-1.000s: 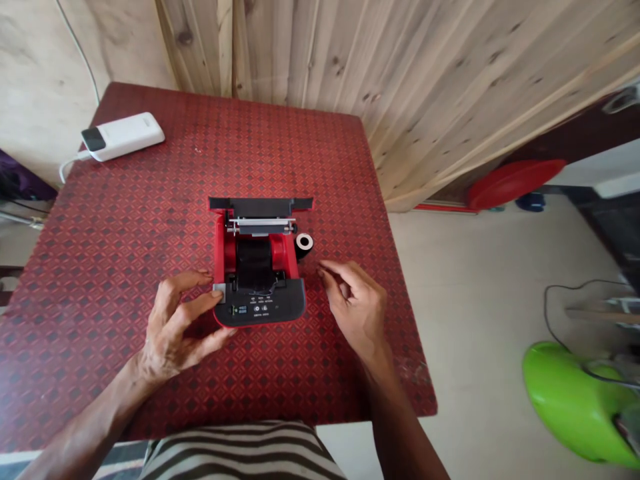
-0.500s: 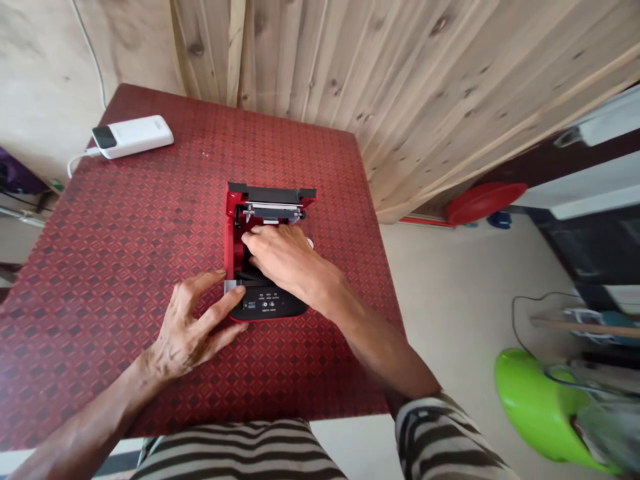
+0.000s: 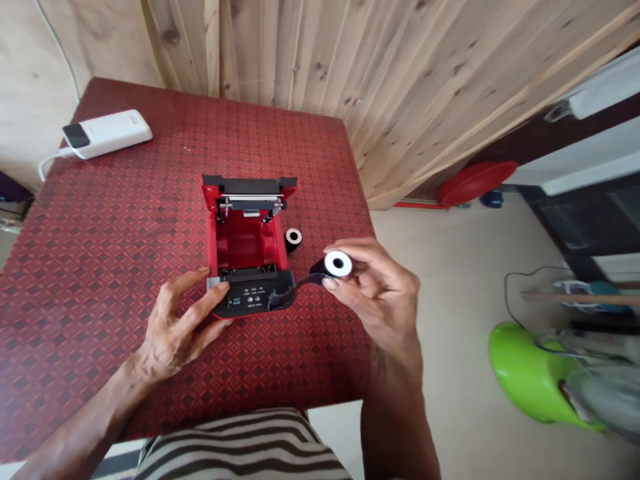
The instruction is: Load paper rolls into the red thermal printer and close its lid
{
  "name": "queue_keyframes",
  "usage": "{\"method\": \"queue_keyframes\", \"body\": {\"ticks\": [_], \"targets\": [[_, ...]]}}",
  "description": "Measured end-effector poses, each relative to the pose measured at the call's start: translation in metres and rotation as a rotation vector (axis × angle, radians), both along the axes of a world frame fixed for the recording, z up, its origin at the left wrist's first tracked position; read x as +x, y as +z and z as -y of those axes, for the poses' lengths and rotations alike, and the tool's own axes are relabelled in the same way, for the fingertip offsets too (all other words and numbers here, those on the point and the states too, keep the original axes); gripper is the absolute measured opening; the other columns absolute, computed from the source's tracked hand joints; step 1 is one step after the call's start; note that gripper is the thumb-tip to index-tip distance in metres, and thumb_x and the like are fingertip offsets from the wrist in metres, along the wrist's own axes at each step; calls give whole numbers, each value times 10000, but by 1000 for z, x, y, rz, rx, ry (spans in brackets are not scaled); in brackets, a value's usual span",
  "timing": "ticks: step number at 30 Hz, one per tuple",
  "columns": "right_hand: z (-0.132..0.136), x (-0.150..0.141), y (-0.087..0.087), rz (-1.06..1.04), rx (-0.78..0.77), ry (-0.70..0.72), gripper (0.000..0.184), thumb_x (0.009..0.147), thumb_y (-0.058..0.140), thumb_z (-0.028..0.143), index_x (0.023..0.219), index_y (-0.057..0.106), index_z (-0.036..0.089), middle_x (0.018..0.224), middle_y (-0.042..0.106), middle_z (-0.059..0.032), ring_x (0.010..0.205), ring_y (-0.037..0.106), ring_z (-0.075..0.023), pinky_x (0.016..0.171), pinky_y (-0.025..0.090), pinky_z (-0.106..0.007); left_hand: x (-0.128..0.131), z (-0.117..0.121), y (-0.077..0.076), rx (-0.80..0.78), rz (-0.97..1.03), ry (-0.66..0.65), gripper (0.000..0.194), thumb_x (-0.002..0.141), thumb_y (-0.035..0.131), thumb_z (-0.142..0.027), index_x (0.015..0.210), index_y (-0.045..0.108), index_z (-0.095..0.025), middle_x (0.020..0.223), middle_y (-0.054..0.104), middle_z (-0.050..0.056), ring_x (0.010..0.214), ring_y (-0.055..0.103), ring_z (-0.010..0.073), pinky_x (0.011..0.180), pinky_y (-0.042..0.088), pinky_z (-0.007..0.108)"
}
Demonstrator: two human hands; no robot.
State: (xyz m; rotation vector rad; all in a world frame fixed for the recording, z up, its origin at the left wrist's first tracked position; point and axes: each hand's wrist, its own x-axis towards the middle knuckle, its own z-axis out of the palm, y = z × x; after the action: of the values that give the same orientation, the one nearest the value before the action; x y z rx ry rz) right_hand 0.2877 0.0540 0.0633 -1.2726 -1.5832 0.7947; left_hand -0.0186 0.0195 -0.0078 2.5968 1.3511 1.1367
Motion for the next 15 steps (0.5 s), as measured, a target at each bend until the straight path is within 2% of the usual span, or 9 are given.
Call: {"method": "queue_keyframes", "body": {"ticks": [2, 4, 7, 9, 11, 13, 15], "targets": [[8, 9, -31, -122, -67, -27, 245, 853, 805, 250, 1089, 746, 277, 1058, 740, -22, 869, 709, -171, 739, 599, -320, 1, -1, 0, 16, 20, -1, 699, 881, 823, -286, 1512, 524, -264, 1416, 581, 161, 1214, 653, 268, 968, 635, 397], [12, 9, -59, -159, -141, 12, 250, 859, 783, 228, 1102, 741, 269, 1029, 756, -11, 922, 728, -175, 831, 601, -337, 2, -2, 0, 26, 28, 7, 691, 882, 824, -301, 1506, 527, -286, 1425, 581, 136, 1208, 656, 266, 960, 646, 402], [12, 0, -83, -86, -189, 93, 269, 868, 740, 197, 1133, 737, 243, 1059, 777, -25, 912, 730, -172, 846, 590, -335, 4, -1, 1, 0, 21, 46, 678, 899, 804, -300, 1508, 510, -339, 1453, 563, 88, 1210, 651, 265, 966, 656, 428], [11, -3, -86, -9, -156, 125, 262, 878, 713, 197, 1138, 735, 221, 1069, 781, -42, 900, 724, -173, 844, 588, -342, 6, 0, 2, -10, 15, 69, 649, 910, 790, -313, 1495, 512, -353, 1468, 549, 61, 1210, 651, 266, 964, 658, 436], [12, 0, -81, 28, -144, 154, 304, 880, 721, 215, 1184, 725, 203, 1080, 779, -57, 894, 723, -173, 815, 593, -333, 6, 2, 2, -20, 13, 86, 609, 923, 775, -319, 1476, 522, -350, 1476, 541, 40, 1223, 649, 270, 977, 649, 436], [12, 9, -74, 36, -191, 173, 419, 877, 731, 217, 1293, 690, 197, 1039, 778, -50, 828, 719, -159, 743, 594, -307, 6, 2, 2, -47, 16, 103, 574, 940, 750, -310, 1465, 525, -365, 1479, 538, 17, 1249, 643, 271, 1006, 634, 432], [6, 21, -67, 71, -235, 156, 435, 891, 711, 209, 1325, 684, 206, 999, 779, -37, 771, 711, -149, 707, 590, -299, 5, 1, 0, -38, 22, 106, 581, 933, 757, -326, 1463, 528, -388, 1466, 551, 13, 1242, 647, 266, 993, 636, 426]]}}
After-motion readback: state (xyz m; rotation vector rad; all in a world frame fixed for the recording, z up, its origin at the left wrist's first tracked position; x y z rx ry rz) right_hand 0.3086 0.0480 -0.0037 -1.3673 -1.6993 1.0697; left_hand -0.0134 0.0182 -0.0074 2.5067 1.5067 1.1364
